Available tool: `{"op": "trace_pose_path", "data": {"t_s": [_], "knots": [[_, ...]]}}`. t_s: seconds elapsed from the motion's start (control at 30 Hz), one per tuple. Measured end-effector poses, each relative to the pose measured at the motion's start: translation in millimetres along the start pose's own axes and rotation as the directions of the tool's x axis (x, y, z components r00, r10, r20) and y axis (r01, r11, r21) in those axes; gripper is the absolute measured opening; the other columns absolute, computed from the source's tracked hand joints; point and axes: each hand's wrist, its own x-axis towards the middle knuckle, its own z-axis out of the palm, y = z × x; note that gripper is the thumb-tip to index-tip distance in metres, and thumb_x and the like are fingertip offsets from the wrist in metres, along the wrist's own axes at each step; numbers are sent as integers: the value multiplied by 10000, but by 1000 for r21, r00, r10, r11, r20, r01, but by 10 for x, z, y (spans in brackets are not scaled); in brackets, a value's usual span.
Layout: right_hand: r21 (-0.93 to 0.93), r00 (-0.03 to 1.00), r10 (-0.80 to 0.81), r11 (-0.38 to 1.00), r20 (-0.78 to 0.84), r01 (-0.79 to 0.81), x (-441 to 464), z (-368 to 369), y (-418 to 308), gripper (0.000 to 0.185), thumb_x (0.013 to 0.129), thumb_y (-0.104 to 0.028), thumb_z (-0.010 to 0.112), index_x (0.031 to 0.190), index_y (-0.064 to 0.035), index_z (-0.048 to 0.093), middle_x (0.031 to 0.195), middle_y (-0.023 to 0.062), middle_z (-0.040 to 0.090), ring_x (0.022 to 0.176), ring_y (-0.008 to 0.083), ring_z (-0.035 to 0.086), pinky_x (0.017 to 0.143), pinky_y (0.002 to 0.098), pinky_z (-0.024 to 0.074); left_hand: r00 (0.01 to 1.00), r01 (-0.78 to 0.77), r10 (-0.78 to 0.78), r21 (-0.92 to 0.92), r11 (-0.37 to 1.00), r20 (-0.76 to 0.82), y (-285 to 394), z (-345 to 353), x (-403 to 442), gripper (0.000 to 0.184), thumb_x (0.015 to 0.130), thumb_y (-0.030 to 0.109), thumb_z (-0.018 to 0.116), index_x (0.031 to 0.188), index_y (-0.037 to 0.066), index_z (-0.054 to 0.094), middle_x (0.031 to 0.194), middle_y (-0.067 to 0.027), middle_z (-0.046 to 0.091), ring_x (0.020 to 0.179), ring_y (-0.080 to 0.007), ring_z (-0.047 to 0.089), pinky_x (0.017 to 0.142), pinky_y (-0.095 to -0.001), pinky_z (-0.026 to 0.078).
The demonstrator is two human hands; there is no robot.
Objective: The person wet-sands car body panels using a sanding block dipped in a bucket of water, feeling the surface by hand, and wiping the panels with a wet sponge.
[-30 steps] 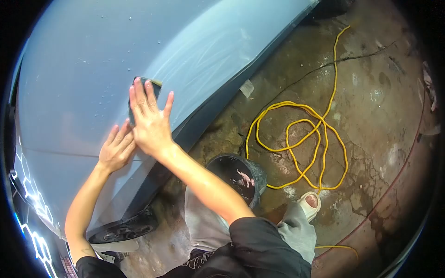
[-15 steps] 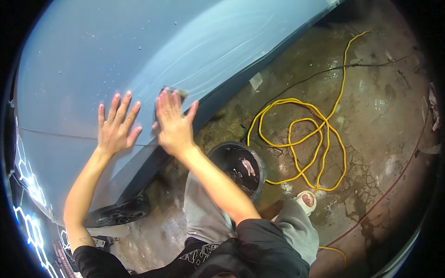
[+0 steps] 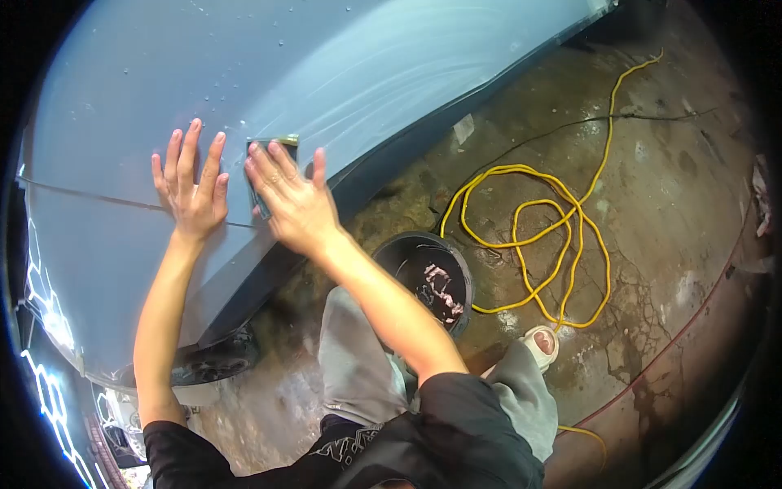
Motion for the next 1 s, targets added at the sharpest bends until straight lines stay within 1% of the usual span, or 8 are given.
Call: {"op": "trace_pose_path", "data": {"t_s": [0.1,0.17,0.23,0.43,0.6,0.77,0.93,1.0], "knots": [[-246,889,367,867,-275,-434,464,-608,1144,589,1011,-328,381,1502,-6,341,1620,204,190,1520,361,89,1134,712,8,1000,-25,25,-17,1000,-7,15,-4,18,422,1032,392,399,1383,254,590,1510,-45,473,1443,-235,350,1208,-451,86],[172,742,531,843,-409,-509,617,-959,2152,673,1041,-378,342,1548,22,153,1644,196,67,1519,370,65,1184,622,49,997,-71,71,-25,997,-1,31,-24,29,429,1029,423,403,1378,264,594,1516,-36,467,1444,-230,350,1209,-449,94],[168,660,678,728,-324,-665,651,-1088,2157,711,1046,-404,326,1557,23,77,1646,199,16,1525,354,24,1179,630,28,974,-149,161,-85,985,161,89,-42,86,459,1004,477,430,1389,276,580,1530,-26,448,1456,-234,336,1211,-461,104],[64,844,527,850,-95,-524,9,-104,261,803,945,-206,477,1556,42,20,1617,296,-48,1498,469,-52,1142,658,-53,842,-341,448,-346,874,302,-7,-37,98,543,905,368,593,1416,191,545,1551,-45,418,1478,-281,298,1217,-520,95],[185,619,733,674,-282,-715,578,-969,1833,671,1061,-387,229,1556,30,50,1641,207,-34,1520,365,-53,1171,615,-76,793,-450,519,-268,852,320,9,-8,109,498,942,378,572,1423,255,534,1574,-28,379,1489,-245,275,1228,-508,90],[289,552,776,628,-307,-722,772,-1442,2749,660,1065,-411,249,1572,-27,72,1656,156,-2,1529,332,-16,1175,616,-30,822,-387,431,-189,903,374,68,-23,143,501,948,437,537,1436,326,512,1577,-32,375,1493,-236,267,1229,-487,66],[59,824,540,841,-174,-538,256,-479,1061,790,966,-309,465,1566,14,67,1636,243,10,1513,424,-18,1124,682,-85,827,-386,428,-185,904,364,63,1,107,496,948,445,534,1433,339,516,1576,-45,377,1497,-242,255,1229,-484,44],[46,844,508,860,-169,-508,325,-701,1276,788,964,-316,485,1573,-9,90,1642,223,30,1518,407,0,1123,685,-84,823,-390,426,-170,905,377,49,15,152,494,947,448,535,1429,340,521,1572,-44,383,1496,-243,256,1229,-484,48]]}}
